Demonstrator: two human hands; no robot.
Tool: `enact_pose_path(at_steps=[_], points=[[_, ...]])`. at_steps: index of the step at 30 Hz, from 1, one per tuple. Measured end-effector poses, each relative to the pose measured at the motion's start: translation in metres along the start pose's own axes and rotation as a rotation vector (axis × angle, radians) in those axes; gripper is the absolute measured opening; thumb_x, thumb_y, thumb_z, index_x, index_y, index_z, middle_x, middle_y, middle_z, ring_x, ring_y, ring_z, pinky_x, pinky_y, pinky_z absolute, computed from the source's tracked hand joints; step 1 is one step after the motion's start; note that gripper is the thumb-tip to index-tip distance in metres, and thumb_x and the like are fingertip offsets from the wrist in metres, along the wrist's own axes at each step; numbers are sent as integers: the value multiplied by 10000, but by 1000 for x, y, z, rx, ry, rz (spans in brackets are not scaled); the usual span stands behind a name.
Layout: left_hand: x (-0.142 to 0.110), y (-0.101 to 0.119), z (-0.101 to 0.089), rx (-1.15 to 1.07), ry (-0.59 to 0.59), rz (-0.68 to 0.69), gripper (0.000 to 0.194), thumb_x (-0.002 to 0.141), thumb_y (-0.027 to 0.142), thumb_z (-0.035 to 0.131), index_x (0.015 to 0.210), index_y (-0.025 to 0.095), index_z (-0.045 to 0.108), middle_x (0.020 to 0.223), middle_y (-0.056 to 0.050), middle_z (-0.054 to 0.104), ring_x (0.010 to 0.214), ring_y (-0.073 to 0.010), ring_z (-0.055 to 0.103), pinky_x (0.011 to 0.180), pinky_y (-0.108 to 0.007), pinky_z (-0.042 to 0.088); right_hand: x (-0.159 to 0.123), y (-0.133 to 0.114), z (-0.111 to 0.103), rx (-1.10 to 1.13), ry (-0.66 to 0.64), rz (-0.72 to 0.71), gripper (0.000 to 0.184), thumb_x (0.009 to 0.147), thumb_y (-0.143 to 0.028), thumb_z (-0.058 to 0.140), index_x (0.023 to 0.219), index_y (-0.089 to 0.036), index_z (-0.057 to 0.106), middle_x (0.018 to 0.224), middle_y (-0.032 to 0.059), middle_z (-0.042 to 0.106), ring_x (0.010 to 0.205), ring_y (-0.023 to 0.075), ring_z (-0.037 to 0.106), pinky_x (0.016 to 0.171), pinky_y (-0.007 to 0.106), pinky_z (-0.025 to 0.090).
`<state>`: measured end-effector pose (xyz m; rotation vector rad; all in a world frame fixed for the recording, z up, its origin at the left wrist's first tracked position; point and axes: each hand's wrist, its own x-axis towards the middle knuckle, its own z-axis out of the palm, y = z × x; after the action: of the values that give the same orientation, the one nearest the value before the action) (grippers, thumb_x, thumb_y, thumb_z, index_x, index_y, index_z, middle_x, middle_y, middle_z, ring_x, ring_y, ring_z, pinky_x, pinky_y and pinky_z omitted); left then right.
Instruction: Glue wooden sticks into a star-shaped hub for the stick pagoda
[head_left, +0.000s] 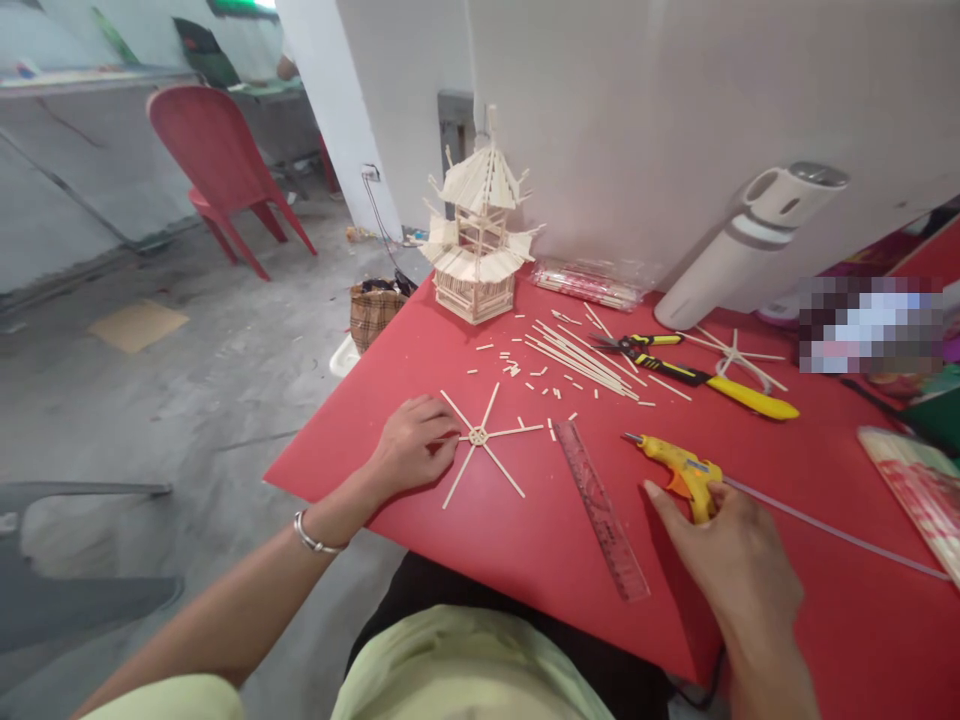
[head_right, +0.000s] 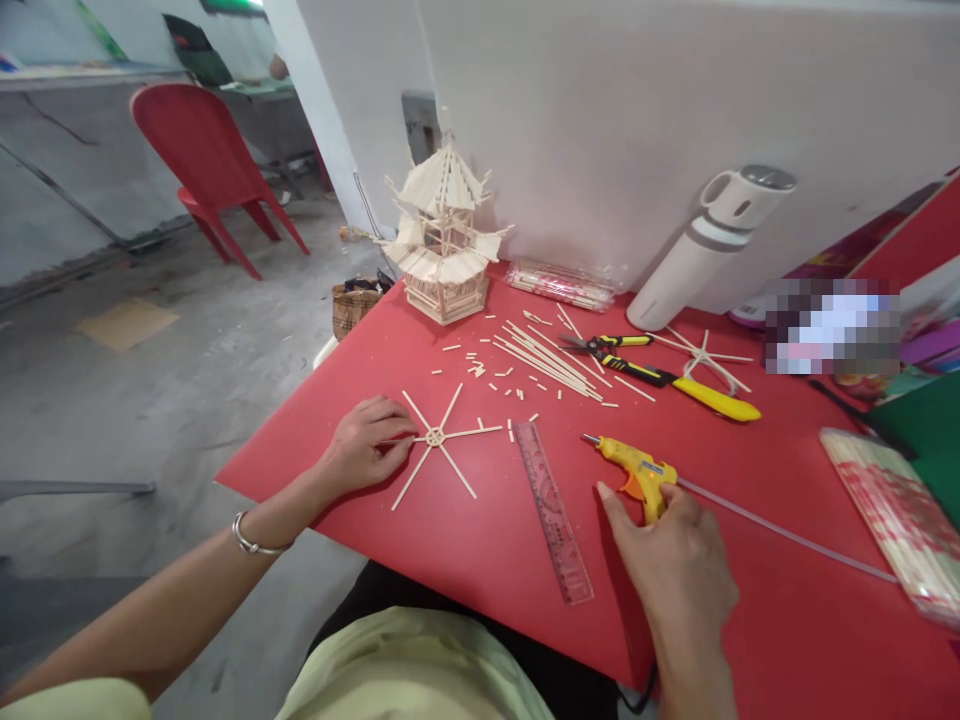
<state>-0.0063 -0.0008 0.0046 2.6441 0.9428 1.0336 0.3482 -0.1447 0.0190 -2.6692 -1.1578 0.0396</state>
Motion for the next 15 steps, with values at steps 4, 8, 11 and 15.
enact_pose_path(at_steps=[4,8,11,15], points=[[0,0,0,29,-21,4,157,825,145,601,901,186,732,906,-72,706,804,-185,612,734,-339,490,8,-4,-1,-52,-89,121,817,762,-828,472,1219,-165,610,1145,238,675,1036,424,663,715,502,532],[0,0,0,37,-46,-19,178,825,155,596,917,189,744,903,-70,702,804,-188,606,713,-337,468,27,14,1,10,-217,164,698,696,-824,560,1029,-225,693,903,158,724,799,378,691,642,470,515],[0,1,1,33,-51,-38,179,819,157,598,909,189,749,896,-69,698,799,-187,592,700,-334,451,34,31,6,265,-235,254,575,651,-753,661,893,-233,709,658,63,652,628,287,646,584,404,505],[-1,2,0,36,-107,-79,185,804,148,599,892,198,754,893,-64,685,814,-191,576,729,-347,443,24,28,2,727,-162,301,584,580,-638,777,946,-202,645,675,-7,632,596,199,621,553,316,506]])
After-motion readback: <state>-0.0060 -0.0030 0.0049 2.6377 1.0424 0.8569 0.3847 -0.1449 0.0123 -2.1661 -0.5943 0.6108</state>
